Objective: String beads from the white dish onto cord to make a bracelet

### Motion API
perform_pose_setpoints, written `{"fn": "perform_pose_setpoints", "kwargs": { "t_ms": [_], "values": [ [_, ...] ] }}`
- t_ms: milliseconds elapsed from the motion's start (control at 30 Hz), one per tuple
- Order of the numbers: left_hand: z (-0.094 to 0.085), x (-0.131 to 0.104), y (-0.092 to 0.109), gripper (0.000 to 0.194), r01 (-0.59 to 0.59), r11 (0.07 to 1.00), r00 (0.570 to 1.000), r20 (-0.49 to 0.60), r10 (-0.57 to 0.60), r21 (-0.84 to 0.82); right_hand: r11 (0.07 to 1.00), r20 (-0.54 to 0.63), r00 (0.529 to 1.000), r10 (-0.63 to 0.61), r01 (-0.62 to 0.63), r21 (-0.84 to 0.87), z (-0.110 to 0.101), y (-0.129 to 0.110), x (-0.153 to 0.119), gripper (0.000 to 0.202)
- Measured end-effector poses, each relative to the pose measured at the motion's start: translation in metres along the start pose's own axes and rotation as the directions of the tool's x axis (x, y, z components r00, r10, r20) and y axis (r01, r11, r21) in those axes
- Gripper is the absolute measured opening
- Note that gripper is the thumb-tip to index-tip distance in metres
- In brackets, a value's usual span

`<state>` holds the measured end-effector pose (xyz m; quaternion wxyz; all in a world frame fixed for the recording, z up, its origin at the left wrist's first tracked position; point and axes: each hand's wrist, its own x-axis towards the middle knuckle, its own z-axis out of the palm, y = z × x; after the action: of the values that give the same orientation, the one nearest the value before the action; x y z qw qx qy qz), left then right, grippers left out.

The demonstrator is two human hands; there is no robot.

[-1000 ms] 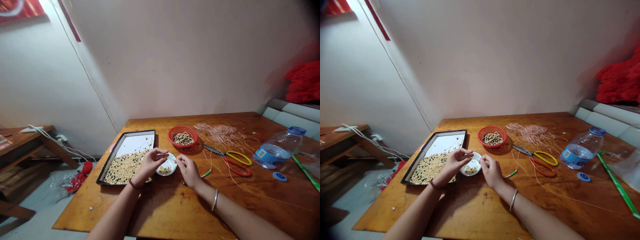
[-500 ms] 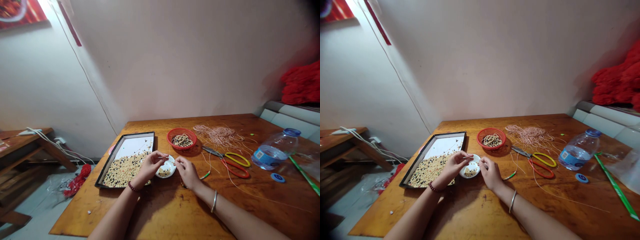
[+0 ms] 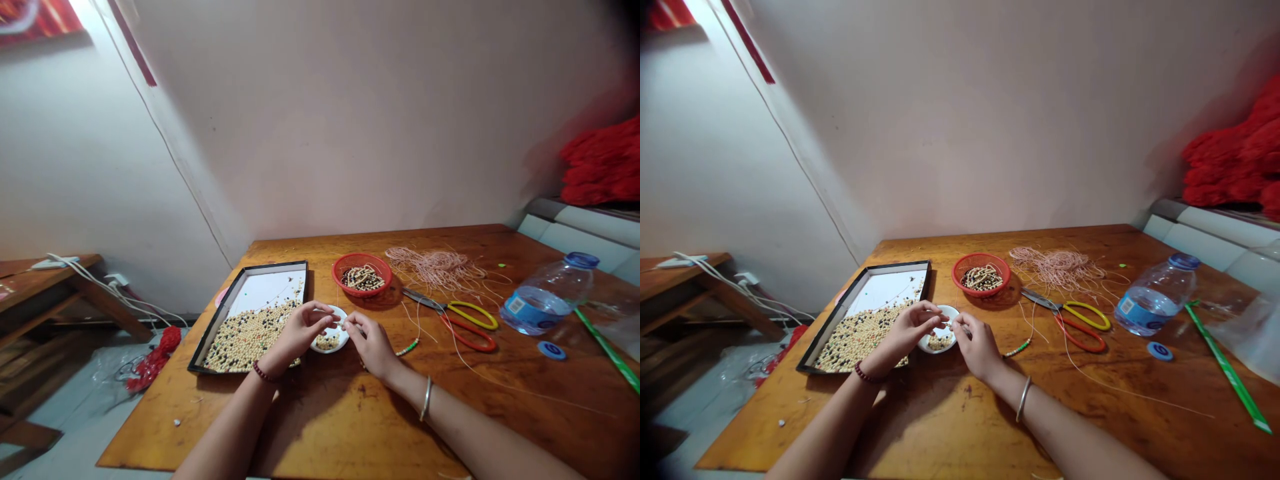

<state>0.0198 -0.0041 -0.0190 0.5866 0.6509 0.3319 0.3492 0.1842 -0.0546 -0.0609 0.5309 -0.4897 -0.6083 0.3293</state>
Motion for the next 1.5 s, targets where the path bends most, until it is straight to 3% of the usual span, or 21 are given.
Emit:
{"fn": "perform_pose_setpoints", "kwargs": {
  "t_ms": [233,667,767,1033,1233,1333,1433,1500],
  "values": [
    [0.000,-0.001,0.001,0.032,-0.021,0.997,1.000,-0.002,0.021,0.068,0.999,0.010,1.000,0.018,-0.018,0.040,0.000,-0.001,0.000,0.023],
    [0.000,-0.001,0.002,0.028,-0.087,0.945,0.995,-0.016,0.097,0.316,0.929,0.101,0.988,0.118,-0.146,0.341,0.003,0.003,0.004,0.030],
    [0.000,-0.002,0.002,0.027,-0.100,0.930,0.991,-0.044,0.123,0.355,0.934,0.078,0.990,0.119,-0.138,0.330,0.003,0.004,0.004,0.031],
    [0.002,-0.003,0.008,0.030,-0.070,0.919,0.990,-0.089,0.113,0.387,0.980,-0.182,0.980,0.085,-0.049,0.194,0.002,0.013,0.008,0.028],
    [0.001,-0.002,0.005,0.032,-0.097,0.922,0.989,-0.065,0.131,0.375,0.995,-0.059,0.998,0.039,-0.034,0.090,0.001,0.004,0.004,0.028],
    [0.002,0.000,0.002,0.031,-0.107,0.915,0.988,-0.062,0.142,0.388,1.000,-0.077,0.997,-0.004,0.003,-0.011,0.001,0.003,0.003,0.026],
    [0.009,-0.003,0.009,0.030,-0.129,0.898,0.966,-0.149,0.209,0.421,0.997,-0.103,0.994,-0.028,0.021,-0.069,-0.001,0.004,0.003,0.024],
    [0.016,-0.011,0.024,0.030,-0.146,0.889,0.930,-0.246,0.272,0.434,0.998,-0.119,0.993,-0.014,0.006,-0.069,-0.001,0.004,0.003,0.023]
  ]
}}
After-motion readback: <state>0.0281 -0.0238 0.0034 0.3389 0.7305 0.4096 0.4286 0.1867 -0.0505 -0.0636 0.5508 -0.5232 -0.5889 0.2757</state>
